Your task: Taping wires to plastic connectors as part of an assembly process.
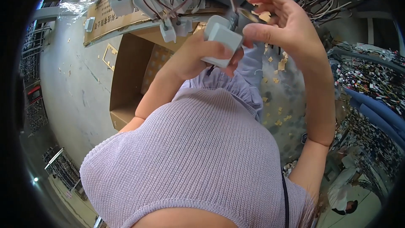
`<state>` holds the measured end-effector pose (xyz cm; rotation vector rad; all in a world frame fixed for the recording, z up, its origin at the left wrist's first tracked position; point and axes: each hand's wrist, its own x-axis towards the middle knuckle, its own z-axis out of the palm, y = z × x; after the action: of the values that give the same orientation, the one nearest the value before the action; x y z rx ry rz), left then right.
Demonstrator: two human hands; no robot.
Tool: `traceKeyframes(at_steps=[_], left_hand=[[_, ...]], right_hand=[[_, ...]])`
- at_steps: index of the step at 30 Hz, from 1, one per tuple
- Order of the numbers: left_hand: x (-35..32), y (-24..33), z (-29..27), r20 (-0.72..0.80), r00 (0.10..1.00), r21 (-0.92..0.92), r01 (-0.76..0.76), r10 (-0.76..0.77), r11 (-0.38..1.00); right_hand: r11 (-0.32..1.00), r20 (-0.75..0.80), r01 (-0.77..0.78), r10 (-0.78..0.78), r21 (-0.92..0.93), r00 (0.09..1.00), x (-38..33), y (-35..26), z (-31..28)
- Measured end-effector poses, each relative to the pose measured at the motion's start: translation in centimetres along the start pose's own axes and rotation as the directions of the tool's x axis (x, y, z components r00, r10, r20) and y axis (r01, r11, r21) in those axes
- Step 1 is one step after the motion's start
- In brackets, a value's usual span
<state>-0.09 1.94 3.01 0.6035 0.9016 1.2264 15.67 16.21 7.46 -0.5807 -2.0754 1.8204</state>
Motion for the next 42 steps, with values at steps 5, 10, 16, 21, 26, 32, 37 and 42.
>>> traceKeyframes(at_steps=[5,10,16,21,26,32,37,42], left_hand=[[-0.7,0.0,-0.2,0.397,0.910,-0.347,0.268,-0.118,0.899],[-1.1,-0.5,-0.2,0.398,0.910,-0.333,0.264,-0.119,0.905],[-0.2,-3.5,-0.9,-0.074,0.766,0.852,-0.285,0.639,0.440],[-1.4,-2.4,-0.5,-0.215,0.931,0.345,-0.209,0.294,0.915],[-2.4,-1.6,0.3,0.185,0.983,-0.308,0.061,-0.003,0.949],[-3.2,-1.6,-0.6,-0.094,0.994,-0.166,0.031,-0.047,0.986],[-2.6,-3.4,-1.3,-0.356,0.927,-0.005,-0.129,0.119,0.992],[-2.4,-3.8,-0.5,-0.458,0.886,-0.216,-0.194,0.076,0.957]], right_hand=[[0.995,0.411,-0.019,-0.025,0.102,0.911,2.0,1.3,-1.0],[0.970,0.431,0.214,-0.146,-0.114,0.890,2.5,1.6,-2.1],[0.932,0.174,-0.294,0.260,0.213,0.950,-0.3,0.2,1.6],[0.988,-0.055,-0.151,0.153,0.030,0.987,-0.5,2.3,4.4],[0.996,0.204,0.090,-0.094,0.029,0.974,2.6,2.0,3.7],[0.966,0.393,0.181,-0.097,-0.183,0.914,2.7,0.8,1.5],[0.956,0.178,-0.137,0.092,0.260,0.980,-0.4,0.8,3.4],[0.937,-0.163,0.061,-0.004,0.345,0.987,-1.4,1.7,6.8]])
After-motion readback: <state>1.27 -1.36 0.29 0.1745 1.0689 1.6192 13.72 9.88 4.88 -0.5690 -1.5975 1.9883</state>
